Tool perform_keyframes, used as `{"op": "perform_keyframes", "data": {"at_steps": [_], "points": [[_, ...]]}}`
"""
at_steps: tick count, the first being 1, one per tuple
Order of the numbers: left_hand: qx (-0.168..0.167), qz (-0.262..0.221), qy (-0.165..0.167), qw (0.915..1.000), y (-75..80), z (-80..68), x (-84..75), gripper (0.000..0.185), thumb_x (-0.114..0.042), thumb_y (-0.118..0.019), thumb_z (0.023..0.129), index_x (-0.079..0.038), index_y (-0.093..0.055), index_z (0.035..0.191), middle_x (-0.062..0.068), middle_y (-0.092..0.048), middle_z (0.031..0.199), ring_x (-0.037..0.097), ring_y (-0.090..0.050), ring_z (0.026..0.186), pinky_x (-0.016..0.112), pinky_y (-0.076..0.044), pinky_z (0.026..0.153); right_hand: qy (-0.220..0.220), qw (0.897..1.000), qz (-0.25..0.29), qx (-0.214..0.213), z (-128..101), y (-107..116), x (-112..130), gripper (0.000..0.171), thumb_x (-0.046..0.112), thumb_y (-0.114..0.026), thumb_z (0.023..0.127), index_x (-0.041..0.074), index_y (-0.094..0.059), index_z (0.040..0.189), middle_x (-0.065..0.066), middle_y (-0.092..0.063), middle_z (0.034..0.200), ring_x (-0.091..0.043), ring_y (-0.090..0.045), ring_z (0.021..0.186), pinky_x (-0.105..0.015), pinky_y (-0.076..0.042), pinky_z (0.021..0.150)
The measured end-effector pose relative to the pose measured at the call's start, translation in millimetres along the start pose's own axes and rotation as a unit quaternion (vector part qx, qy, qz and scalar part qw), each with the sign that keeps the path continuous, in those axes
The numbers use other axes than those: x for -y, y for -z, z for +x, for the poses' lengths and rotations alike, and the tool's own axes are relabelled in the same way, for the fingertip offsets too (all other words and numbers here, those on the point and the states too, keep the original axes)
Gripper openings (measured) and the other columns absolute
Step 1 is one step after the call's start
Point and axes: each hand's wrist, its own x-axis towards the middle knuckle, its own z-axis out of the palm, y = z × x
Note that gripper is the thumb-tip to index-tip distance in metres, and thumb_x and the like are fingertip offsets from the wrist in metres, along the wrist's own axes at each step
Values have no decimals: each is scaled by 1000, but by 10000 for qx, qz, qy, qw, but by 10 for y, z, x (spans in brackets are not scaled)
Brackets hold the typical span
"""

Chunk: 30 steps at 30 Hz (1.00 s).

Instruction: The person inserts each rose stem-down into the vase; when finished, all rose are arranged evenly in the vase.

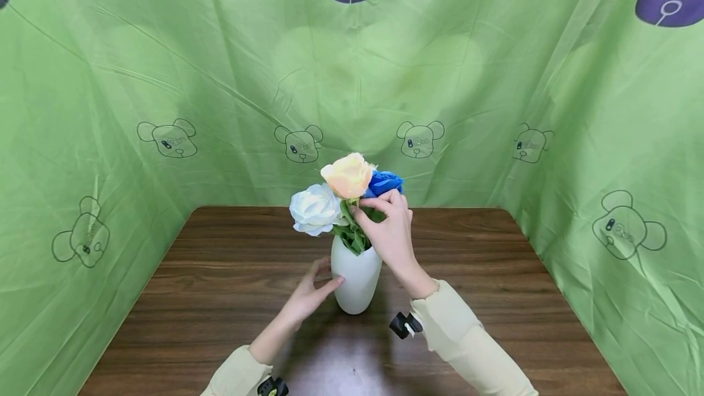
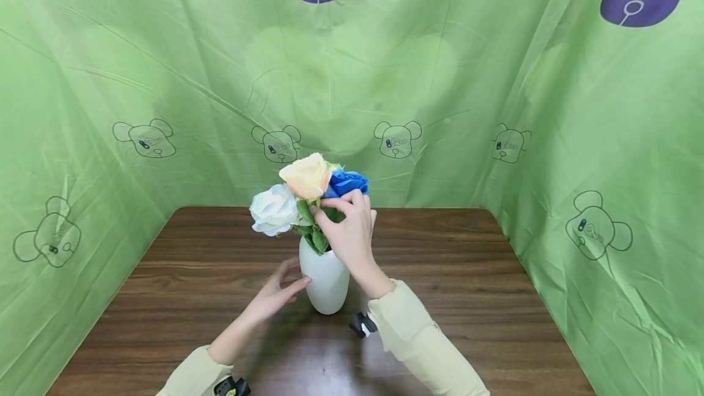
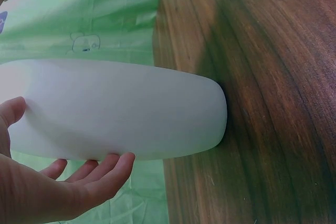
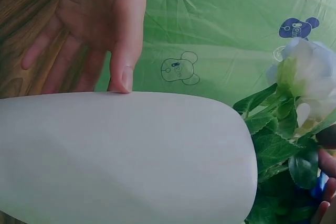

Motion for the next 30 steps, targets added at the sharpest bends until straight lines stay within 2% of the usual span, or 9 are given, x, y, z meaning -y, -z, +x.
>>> {"op": "perform_keyframes", "data": {"at_steps": [5,10,16,23,27,30], "points": [[45,-76,70,9999,7,-20,-44,61,-26,-61,89,-2,-31,137,25,-38,131,43,-45,112,50,-42,88,-27,9997,210,-104,-52,37,-34,9,13,-75,73,5,-72,77,-2,-47,79,-20,-43,81,-38,-30,74],[104,-157,73,9998,7,-92,-220,58,-19,-60,89,1,-31,136,27,-38,129,45,-44,111,51,-41,89,-88,9984,488,-260,-183,79,-119,10,5,-75,69,0,-70,76,-5,-47,79,-20,-45,79,-39,-36,67],[100,-87,96,9999,-4,-156,-348,57,-18,-59,90,2,-32,135,28,-38,129,45,-44,112,51,-40,90,-75,9987,423,-279,-327,60,-229,7,7,-75,71,4,-68,72,-6,-45,74,-20,-45,76,-35,-35,65],[109,-95,119,9998,4,-145,-322,59,-20,-59,90,2,-30,136,28,-37,130,46,-42,113,52,-39,90,-52,9988,416,-240,-413,19,-334,10,7,-77,69,5,-71,76,1,-44,72,-18,-44,76,-35,-35,66],[59,-56,35,10000,5,-65,-145,61,-24,-60,89,0,-31,136,26,-38,130,44,-44,111,51,-41,89,-54,9986,481,-203,-431,17,-354,13,5,-78,68,4,-73,80,1,-45,71,-18,-45,75,-29,-36,62],[52,-84,13,10000,4,-62,-132,61,-24,-61,89,1,-31,136,26,-39,129,44,-45,111,50,-41,88,-99,9987,466,-161,-438,16,-364,12,5,-78,69,4,-73,79,1,-46,72,-18,-45,75,-30,-37,62]]}}
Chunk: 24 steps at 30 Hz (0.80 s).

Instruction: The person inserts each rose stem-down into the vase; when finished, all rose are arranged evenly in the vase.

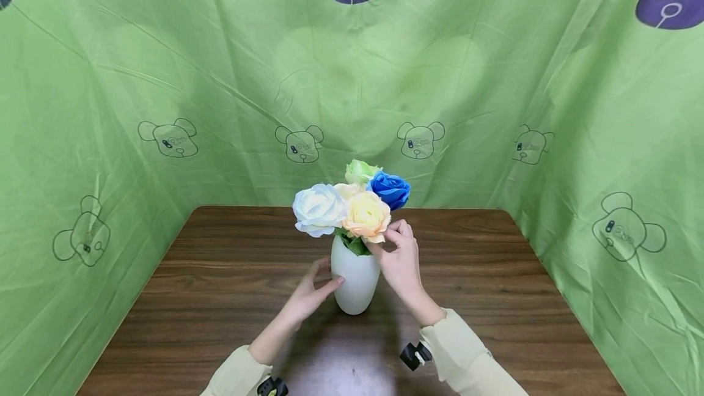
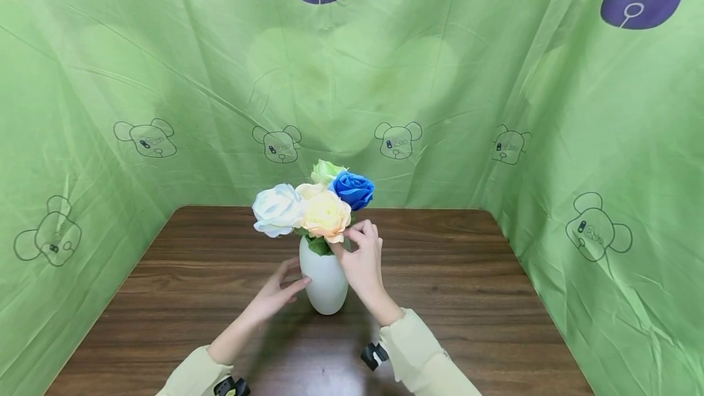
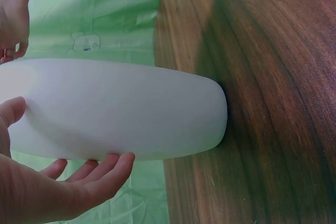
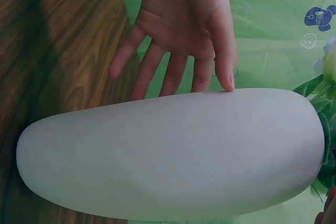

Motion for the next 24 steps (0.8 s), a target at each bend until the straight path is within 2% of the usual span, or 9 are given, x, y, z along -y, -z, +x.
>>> {"op": "perform_keyframes", "data": {"at_steps": [4,13,18,21,24], "points": [[48,-85,55,9999,-3,-50,-123,59,-19,-60,89,3,-31,135,28,-38,129,46,-43,112,52,-40,89,-71,9999,-39,61,-11,-3,-22,11,5,-78,69,4,-73,79,0,-47,72,-17,-45,75,-35,-38,61],[-8,-11,-20,10000,-1,53,122,62,-26,-60,89,-1,-30,137,24,-39,130,43,-45,111,49,-42,88,-248,9994,166,177,-32,4,-74,15,2,-78,69,3,-72,82,-1,-48,77,-15,-46,76,-24,-40,63],[42,-19,-16,10000,14,63,136,61,-23,-60,89,1,-30,136,27,-38,130,45,-44,111,50,-42,87,-176,9981,483,346,-21,72,-11,15,-3,-75,71,-1,-69,84,-10,-52,84,-18,-50,78,-35,-47,63],[34,28,-51,10000,27,64,139,60,-22,-60,89,2,-31,136,27,-39,129,45,-44,111,50,-43,86,-94,9967,659,470,-26,170,91,18,-7,-71,72,-5,-66,90,-17,-54,90,-27,-52,79,-39,-46,65],[-97,428,-261,9987,40,46,163,61,-27,-61,88,0,-33,136,24,-40,131,42,-42,116,51,-40,89,-9,9959,665,608,-53,283,140,22,-8,-67,76,-7,-64,97,-19,-54,96,-29,-52,83,-37,-44,67]]}}
